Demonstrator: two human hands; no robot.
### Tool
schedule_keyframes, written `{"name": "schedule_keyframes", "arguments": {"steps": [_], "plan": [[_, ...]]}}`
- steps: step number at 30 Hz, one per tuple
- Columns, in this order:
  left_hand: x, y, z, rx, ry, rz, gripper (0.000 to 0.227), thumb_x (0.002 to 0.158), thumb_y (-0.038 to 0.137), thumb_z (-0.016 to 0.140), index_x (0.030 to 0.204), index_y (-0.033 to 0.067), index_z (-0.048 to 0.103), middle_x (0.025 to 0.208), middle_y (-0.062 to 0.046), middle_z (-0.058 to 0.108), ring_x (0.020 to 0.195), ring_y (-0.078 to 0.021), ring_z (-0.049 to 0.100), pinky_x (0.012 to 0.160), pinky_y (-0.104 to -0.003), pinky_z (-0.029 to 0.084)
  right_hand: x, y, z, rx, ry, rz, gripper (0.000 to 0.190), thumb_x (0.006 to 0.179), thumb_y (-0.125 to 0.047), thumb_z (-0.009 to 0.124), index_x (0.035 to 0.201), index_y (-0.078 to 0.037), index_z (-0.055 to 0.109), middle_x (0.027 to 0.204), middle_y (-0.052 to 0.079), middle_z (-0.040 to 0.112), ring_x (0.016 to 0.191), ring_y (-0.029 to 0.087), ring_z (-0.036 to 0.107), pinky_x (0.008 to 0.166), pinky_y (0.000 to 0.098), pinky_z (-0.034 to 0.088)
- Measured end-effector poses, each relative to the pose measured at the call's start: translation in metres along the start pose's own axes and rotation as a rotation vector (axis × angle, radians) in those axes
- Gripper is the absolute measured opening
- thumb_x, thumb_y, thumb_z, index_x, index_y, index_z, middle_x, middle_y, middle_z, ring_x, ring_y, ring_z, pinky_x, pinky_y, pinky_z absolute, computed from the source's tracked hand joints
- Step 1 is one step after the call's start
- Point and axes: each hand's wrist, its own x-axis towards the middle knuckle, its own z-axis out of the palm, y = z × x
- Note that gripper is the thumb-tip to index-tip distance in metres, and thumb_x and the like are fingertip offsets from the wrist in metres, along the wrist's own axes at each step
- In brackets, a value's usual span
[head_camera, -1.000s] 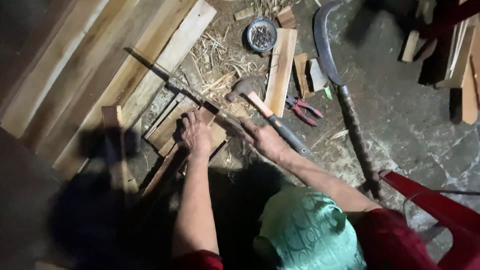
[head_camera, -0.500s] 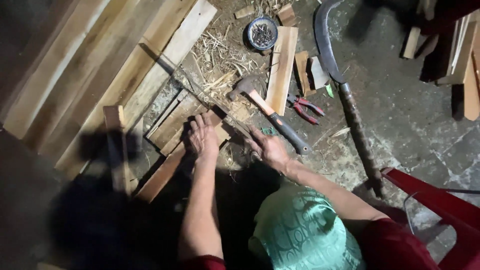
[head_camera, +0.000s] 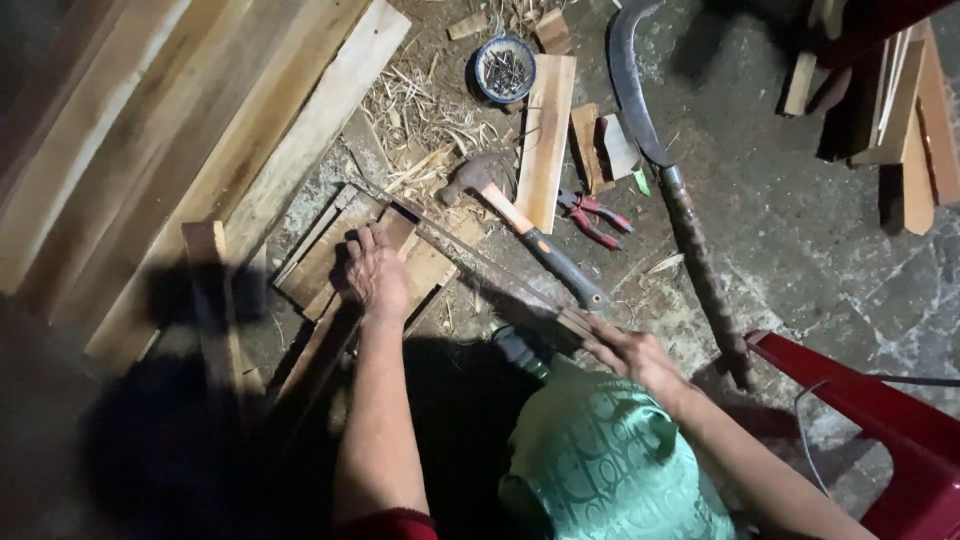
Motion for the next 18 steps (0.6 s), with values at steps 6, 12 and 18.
{"name": "schedule_keyframes", "arguments": {"steps": [6,12,18], "plan": [[-0.005,0.002,-0.013,0.020,-0.038,0.007,0.057,0.094,0.009,0.057,0.148,0.0016,0.043,0.134,-0.016,0.049,0.115,-0.0375,0.051,0.080,-0.046,0.057,0.083,-0.034,0.026,-0.086,0.138,-0.244,0.041,0.098,-0.029,0.066,0.132,-0.006,0.061,0.077,0.024,0.071,0.069,0.045,0.072,0.059,0.0543,0.058],[0.006,0.002,-0.005,-0.006,-0.135,-0.072,0.062,0.094,0.008,0.056,0.152,0.0006,0.037,0.152,-0.018,0.041,0.129,-0.0409,0.045,0.087,-0.053,0.055,0.132,-0.029,0.053,0.017,0.146,-0.323,0.032,0.102,-0.037,0.059,0.126,-0.016,0.065,0.072,0.015,0.072,0.068,0.035,0.073,0.061,0.0434,0.057],[0.003,-0.001,0.000,-0.043,-0.157,-0.070,0.062,0.095,0.001,0.049,0.155,0.0029,0.035,0.154,-0.017,0.038,0.125,-0.0407,0.045,0.086,-0.055,0.055,0.012,0.021,0.010,0.001,0.009,-0.013,0.047,0.096,-0.039,0.061,0.139,-0.023,0.062,0.092,0.022,0.078,0.081,0.043,0.073,0.071,0.0545,0.058]]}}
